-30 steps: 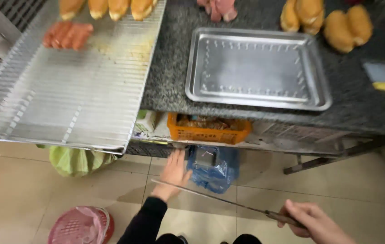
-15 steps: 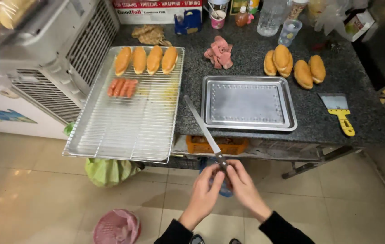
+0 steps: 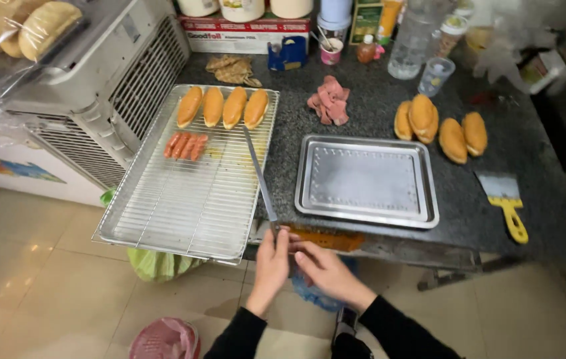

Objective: Prepare hot dog buns by slicing them and arranging them on a tray with sausages.

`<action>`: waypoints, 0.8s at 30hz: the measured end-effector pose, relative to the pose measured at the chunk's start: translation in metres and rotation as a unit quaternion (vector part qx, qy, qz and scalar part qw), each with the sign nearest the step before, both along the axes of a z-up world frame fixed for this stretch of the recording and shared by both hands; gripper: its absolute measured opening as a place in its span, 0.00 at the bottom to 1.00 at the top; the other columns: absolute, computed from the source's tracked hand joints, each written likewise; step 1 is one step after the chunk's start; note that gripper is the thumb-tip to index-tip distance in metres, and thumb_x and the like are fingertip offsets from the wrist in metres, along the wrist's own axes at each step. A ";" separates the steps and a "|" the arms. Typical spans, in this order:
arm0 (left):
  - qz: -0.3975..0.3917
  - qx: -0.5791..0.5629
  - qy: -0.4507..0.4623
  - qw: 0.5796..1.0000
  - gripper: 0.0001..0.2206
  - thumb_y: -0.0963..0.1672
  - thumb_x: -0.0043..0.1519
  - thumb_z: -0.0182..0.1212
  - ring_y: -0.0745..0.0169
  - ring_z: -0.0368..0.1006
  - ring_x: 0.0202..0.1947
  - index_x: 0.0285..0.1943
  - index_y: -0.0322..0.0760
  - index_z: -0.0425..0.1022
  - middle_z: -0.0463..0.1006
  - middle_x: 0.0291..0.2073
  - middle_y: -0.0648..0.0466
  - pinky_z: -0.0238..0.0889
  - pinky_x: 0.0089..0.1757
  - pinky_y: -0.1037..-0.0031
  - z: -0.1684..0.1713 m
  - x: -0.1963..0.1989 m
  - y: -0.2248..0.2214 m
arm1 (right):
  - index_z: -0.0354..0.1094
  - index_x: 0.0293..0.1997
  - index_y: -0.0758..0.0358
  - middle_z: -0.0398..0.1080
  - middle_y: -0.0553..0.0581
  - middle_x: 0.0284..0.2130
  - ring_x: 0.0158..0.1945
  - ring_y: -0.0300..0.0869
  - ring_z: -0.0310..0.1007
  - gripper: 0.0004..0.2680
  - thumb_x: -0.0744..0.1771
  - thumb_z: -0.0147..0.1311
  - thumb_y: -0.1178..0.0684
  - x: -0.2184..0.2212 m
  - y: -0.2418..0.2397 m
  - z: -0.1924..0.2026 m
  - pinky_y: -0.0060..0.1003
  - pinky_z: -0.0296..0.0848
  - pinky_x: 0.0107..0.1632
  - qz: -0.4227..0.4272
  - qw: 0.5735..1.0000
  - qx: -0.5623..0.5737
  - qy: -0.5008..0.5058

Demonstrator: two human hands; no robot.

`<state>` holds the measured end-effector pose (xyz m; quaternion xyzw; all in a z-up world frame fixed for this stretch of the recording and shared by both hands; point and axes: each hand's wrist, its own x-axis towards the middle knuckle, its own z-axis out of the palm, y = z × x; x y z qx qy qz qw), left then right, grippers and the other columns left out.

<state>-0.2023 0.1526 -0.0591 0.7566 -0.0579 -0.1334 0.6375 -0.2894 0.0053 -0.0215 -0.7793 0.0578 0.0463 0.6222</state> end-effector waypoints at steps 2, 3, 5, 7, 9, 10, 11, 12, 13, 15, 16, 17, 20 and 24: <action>0.019 0.016 0.002 1.000 0.15 0.52 0.76 0.50 0.61 0.86 0.37 0.56 0.43 0.78 0.92 0.39 0.53 0.77 0.47 0.69 -0.009 0.018 0.006 | 0.78 0.65 0.53 0.82 0.50 0.35 0.28 0.35 0.78 0.13 0.74 0.52 0.45 0.019 -0.042 0.006 0.32 0.80 0.36 -0.011 0.999 -0.025 0.028; 0.028 0.032 0.006 0.999 0.15 0.52 0.78 0.49 0.64 0.82 0.26 0.51 0.43 0.77 0.90 0.31 0.55 0.75 0.40 0.69 -0.013 0.029 0.007 | 0.80 0.61 0.51 0.81 0.49 0.28 0.30 0.35 0.81 0.12 0.74 0.52 0.44 0.030 -0.064 0.010 0.31 0.79 0.40 -0.033 0.997 -0.050 0.058; 0.052 0.058 -0.044 0.996 0.15 0.51 0.77 0.50 0.59 0.83 0.34 0.57 0.42 0.79 0.89 0.36 0.53 0.74 0.46 0.66 -0.026 0.046 0.011 | 0.80 0.62 0.56 0.79 0.52 0.32 0.29 0.37 0.76 0.14 0.75 0.50 0.44 0.060 -0.118 0.000 0.34 0.78 0.39 -0.033 0.997 -0.021 0.067; 0.077 0.088 -0.088 0.989 0.17 0.50 0.76 0.52 0.55 0.84 0.43 0.63 0.41 0.81 0.88 0.41 0.50 0.72 0.53 0.63 -0.027 0.050 0.012 | 0.79 0.63 0.60 0.76 0.55 0.35 0.29 0.39 0.72 0.15 0.76 0.48 0.45 0.088 -0.159 0.003 0.37 0.78 0.39 -0.032 0.996 0.010 0.081; 0.113 0.115 -0.068 0.985 0.17 0.51 0.76 0.52 0.57 0.83 0.52 0.63 0.43 0.83 0.90 0.49 0.52 0.69 0.56 0.66 -0.013 0.049 0.010 | 0.80 0.60 0.58 0.78 0.55 0.32 0.29 0.40 0.74 0.14 0.76 0.50 0.44 0.119 -0.184 0.019 0.35 0.71 0.36 -0.073 0.992 -0.004 0.098; 0.125 0.117 -0.063 0.983 0.17 0.51 0.76 0.52 0.57 0.83 0.52 0.63 0.43 0.83 0.90 0.49 0.52 0.69 0.56 0.66 -0.006 0.047 0.007 | 0.80 0.60 0.58 0.78 0.55 0.32 0.29 0.40 0.74 0.14 0.76 0.50 0.44 0.138 -0.196 0.012 0.35 0.71 0.36 -0.061 0.993 -0.005 0.102; 0.132 0.123 -0.037 0.983 0.18 0.52 0.76 0.52 0.61 0.78 0.45 0.62 0.44 0.84 0.85 0.41 0.56 0.68 0.51 0.68 0.002 0.045 0.004 | 0.78 0.58 0.56 0.77 0.55 0.32 0.28 0.39 0.74 0.12 0.75 0.50 0.44 0.158 -0.205 0.005 0.35 0.70 0.34 -0.060 0.994 -0.007 0.090; 0.140 0.128 -0.014 0.982 0.18 0.53 0.76 0.52 0.64 0.74 0.38 0.61 0.45 0.84 0.80 0.34 0.60 0.66 0.45 0.70 0.011 0.046 0.005 | 0.76 0.56 0.55 0.77 0.55 0.32 0.28 0.39 0.74 0.10 0.75 0.51 0.44 0.181 -0.211 -0.002 0.34 0.68 0.32 -0.060 0.995 -0.008 0.077; 0.152 0.130 -0.010 0.980 0.18 0.53 0.76 0.52 0.64 0.74 0.38 0.61 0.45 0.84 0.80 0.34 0.60 0.66 0.45 0.70 0.010 0.047 0.004 | 0.76 0.56 0.55 0.77 0.55 0.32 0.28 0.39 0.74 0.10 0.75 0.51 0.44 0.199 -0.210 0.002 0.34 0.68 0.32 -0.047 0.996 -0.007 0.079; 0.173 0.133 0.002 0.976 0.16 0.52 0.76 0.55 0.67 0.69 0.33 0.58 0.45 0.86 0.75 0.29 0.61 0.64 0.41 0.71 0.010 0.052 0.005 | 0.78 0.58 0.56 0.76 0.53 0.32 0.28 0.38 0.73 0.11 0.75 0.52 0.45 0.232 -0.204 0.010 0.35 0.68 0.35 -0.051 0.997 -0.004 0.065; 0.180 0.135 0.004 0.974 0.16 0.52 0.76 0.55 0.67 0.69 0.33 0.58 0.45 0.86 0.75 0.29 0.61 0.64 0.41 0.71 0.015 0.057 0.007 | 0.78 0.58 0.56 0.76 0.53 0.32 0.28 0.38 0.73 0.11 0.75 0.52 0.45 0.252 -0.204 -0.001 0.35 0.68 0.35 -0.044 0.997 -0.003 0.067; 0.180 0.136 -0.001 0.974 0.15 0.52 0.76 0.54 0.67 0.68 0.31 0.59 0.47 0.85 0.73 0.27 0.62 0.64 0.40 0.70 0.019 0.062 0.009 | 0.77 0.60 0.56 0.77 0.55 0.33 0.28 0.38 0.74 0.11 0.75 0.51 0.44 0.273 -0.203 -0.013 0.34 0.69 0.33 -0.036 0.998 0.001 0.060; 0.179 0.120 -0.014 0.976 0.15 0.51 0.76 0.55 0.67 0.69 0.31 0.60 0.46 0.85 0.75 0.29 0.61 0.65 0.40 0.71 0.020 0.090 0.018 | 0.75 0.61 0.58 0.78 0.55 0.34 0.31 0.38 0.76 0.12 0.75 0.52 0.44 0.325 -0.194 -0.024 0.35 0.72 0.37 -0.025 0.999 -0.022 0.022; 0.183 0.116 0.002 0.976 0.16 0.51 0.75 0.56 0.69 0.73 0.34 0.62 0.44 0.85 0.82 0.33 0.60 0.68 0.44 0.75 0.011 0.144 0.035 | 0.77 0.63 0.48 0.85 0.48 0.52 0.55 0.39 0.84 0.14 0.72 0.54 0.41 0.402 -0.178 -0.023 0.38 0.75 0.60 -0.031 0.975 -0.216 -0.041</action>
